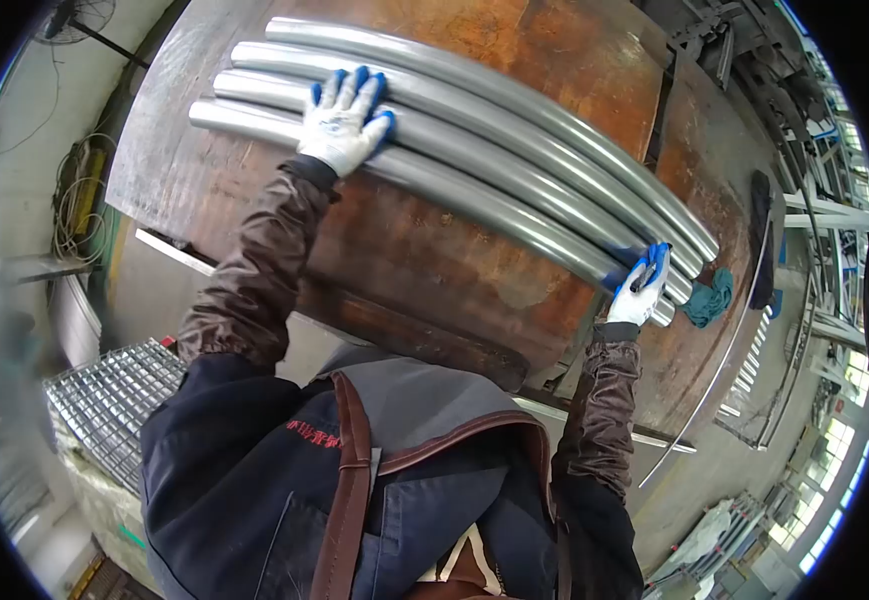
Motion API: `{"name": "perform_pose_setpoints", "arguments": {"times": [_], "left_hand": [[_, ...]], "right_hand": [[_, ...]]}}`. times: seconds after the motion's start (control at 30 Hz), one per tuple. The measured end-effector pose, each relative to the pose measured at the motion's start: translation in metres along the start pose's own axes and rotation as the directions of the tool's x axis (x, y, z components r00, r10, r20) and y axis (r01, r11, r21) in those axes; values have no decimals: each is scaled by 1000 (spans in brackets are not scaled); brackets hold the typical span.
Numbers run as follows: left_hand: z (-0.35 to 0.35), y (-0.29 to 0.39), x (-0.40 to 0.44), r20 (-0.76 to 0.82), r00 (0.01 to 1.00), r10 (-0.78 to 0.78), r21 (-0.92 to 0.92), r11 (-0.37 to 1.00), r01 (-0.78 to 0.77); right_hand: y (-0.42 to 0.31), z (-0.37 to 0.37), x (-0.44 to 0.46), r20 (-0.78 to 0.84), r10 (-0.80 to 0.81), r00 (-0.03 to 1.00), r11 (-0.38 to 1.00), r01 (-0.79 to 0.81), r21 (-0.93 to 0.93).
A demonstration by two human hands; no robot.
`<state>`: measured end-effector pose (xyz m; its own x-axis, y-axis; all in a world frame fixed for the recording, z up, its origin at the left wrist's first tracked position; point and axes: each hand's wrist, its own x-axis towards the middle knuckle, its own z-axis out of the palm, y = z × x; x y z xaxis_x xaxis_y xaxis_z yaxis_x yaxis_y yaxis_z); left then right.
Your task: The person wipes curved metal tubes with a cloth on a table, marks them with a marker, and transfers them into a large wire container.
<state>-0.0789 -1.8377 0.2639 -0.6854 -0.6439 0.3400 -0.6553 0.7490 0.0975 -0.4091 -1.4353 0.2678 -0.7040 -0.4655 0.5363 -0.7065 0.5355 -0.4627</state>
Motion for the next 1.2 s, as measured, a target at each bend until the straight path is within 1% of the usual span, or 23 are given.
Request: {"name": "perform_pose_setpoints", "arguments": {"times": [0.07, 0.13, 0.17, 0.3, 0.33, 0.43, 0.47, 0.5, 0.53, 0.57, 0.6, 0.63, 0.67, 0.7, 0.73, 0.8, 0.87, 0.9, 0.97, 1.0, 1.07, 1.13, 1.2], "left_hand": [[-3, -21, 5, -4, 1000, 0, 1, 1000, 0], [-9, -26, -2, 61, 998, 34, 27, 999, -36], [-13, -25, -10, 78, 997, 28, 37, 999, -31], [-28, -21, -48, 84, 996, 11, 43, 999, -15], [-28, -19, -56, 87, 996, 11, 45, 999, -15], [-31, -17, -79, 71, 997, -41, -31, 999, 43], [-33, -16, -85, 57, 997, -57, -55, 997, 60], [-34, -13, -91, 32, 998, -51, -11, 999, 52], [-40, -9, -95, 4, 999, -43, 31, 999, 43], [-48, -7, -101, -10, 999, -38, 31, 999, 39], [-64, -1, -106, 123, 968, -220, -366, 896, 250], [-79, 5, -113, 317, 899, -303, -664, 606, 438], [-91, 11, -123, 512, 822, -250, -789, 242, 565], [-79, 6, -174, 670, 733, -112, -706, -399, 584], [-37, 5, -170, 661, 710, 243, -257, -816, 518], [-69, 27, -166, 463, 847, 260, -364, -816, 450], [-74, 20, -161, 581, 757, 299, -32, -921, 388], [-54, 12, -165, 381, 853, 357, -191, -872, 450], [-74, 35, -154, 492, 831, 260, -159, -912, 379], [-73, 40, -156, 471, 836, 281, -159, -905, 394], [-74, 49, -159, 479, 838, 263, -308, -843, 441], [-83, 63, -152, 483, 840, 247, -464, -741, 485], [-104, 94, -144, 410, 869, 277, -481, -744, 464]], "right_hand": [[10, -6, 9, -147, 122, 982, 982, -98, 164], [28, -16, 18, -263, 261, 929, 926, -163, 340], [39, -21, 26, -270, 258, 928, 928, -160, 336], [91, -38, 60, -392, 296, 871, 953, -298, 57], [94, -37, 61, -389, 298, 872, 952, -300, 58], [94, -38, 68, -522, 52, 851, 991, -110, -81], [91, -41, 70, -546, 10, 838, 992, -78, -102], [87, -44, 73, -568, -32, 822, 991, -47, -124], [78, -54, 71, -506, 218, 835, 975, -164, 150], [69, -65, 67, -380, 437, 815, 872, -279, 403], [52, -80, 65, -203, 604, 771, 693, -382, 612], [19, -103, 61, -70, 651, 756, 594, -451, 666], [-15, -126, 57, 65, 685, 726, 489, -524, 697], [-32, -158, 42, -9, 695, 719, 523, -497, 692], [-48, -186, 32, -83, 701, 709, 558, -472, 682], [-38, -218, -13, -348, 517, 782, 819, -334, 466], [-97, -245, -45, -438, 565, 699, 805, -352, 477], [-121, -256, -67, -500, 569, 653, 812, -351, 466], [-149, -272, -103, -460, 746, 481, 665, -500, 555], [-152, -272, -132, -459, 767, 448, 639, -475, 605], [-143, -271, -181, -460, 792, 402, 606, -425, 672], [-132, -267, -215, -527, 766, 367, 641, -385, 664], [-124, -282, -236, -542, 785, 302, 620, -354, 701]]}}
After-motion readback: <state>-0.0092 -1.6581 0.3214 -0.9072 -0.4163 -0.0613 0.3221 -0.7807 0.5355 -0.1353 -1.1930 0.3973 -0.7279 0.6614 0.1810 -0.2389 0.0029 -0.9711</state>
